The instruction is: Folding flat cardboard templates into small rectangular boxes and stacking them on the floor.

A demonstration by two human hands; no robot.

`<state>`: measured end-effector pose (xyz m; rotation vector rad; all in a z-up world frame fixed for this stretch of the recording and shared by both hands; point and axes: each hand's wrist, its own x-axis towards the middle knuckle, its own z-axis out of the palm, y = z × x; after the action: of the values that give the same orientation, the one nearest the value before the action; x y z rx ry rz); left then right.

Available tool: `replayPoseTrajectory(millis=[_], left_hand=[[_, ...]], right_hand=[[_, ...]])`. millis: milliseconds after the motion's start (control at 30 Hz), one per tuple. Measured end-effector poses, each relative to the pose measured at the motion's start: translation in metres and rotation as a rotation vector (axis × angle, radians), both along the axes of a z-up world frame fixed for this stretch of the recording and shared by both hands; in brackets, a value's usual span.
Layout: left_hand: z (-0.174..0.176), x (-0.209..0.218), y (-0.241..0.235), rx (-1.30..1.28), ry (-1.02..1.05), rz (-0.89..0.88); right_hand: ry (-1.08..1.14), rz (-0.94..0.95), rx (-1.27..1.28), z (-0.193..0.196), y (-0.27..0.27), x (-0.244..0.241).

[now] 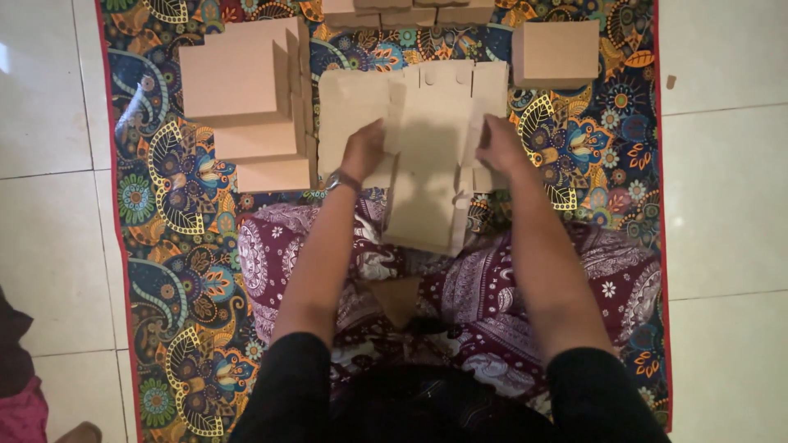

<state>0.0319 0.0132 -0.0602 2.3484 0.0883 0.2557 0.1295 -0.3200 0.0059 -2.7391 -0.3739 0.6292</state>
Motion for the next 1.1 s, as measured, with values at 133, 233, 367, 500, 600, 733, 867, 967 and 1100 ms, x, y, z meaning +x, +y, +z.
replayPoseTrajectory(millis=[133,233,367,500,600,733,867,967,1100], left_hand=[[0.021,0.007,-0.007,-0.801,0.464,0.1],[0.078,0.003,-0.017,-0.074,0.473,-0.187],[0.066,0.019,-0.026,0.194,0.509,-0.261],[0.089,0.029,-0.045,0.285,0.608,-0.187],[0.081,0.038,-0.053,0.358,0.625,-0.176],[0.066,0.045,-0.057,0.4,0.657,-0.151],[0.055,0.04,-0.057,0.274,0.501,-0.152],[0.055,0.032,-0.065,0.355,0.305,-0.027],[-0.014,0.036,-0.025,0.825,0.177,-0.156]], right_hand=[[0.07,0.031,0.15,0.086,0.037,-0.024],[0.308,-0.157,0.357,0.126,0.063,-0.032],[0.183,0.174,0.031,0.09,0.056,-0.019],[0.191,0.218,-0.045,0.08,0.062,-0.011],[0.155,0.204,-0.08,0.062,0.064,-0.006],[0.043,0.152,-0.025,0.053,0.07,-0.008],[-0.104,-0.13,0.276,0.038,0.076,-0.013],[-0.018,-0.321,0.472,0.067,0.078,-0.022],[-0.011,-0.419,0.584,0.024,0.051,-0.005]])
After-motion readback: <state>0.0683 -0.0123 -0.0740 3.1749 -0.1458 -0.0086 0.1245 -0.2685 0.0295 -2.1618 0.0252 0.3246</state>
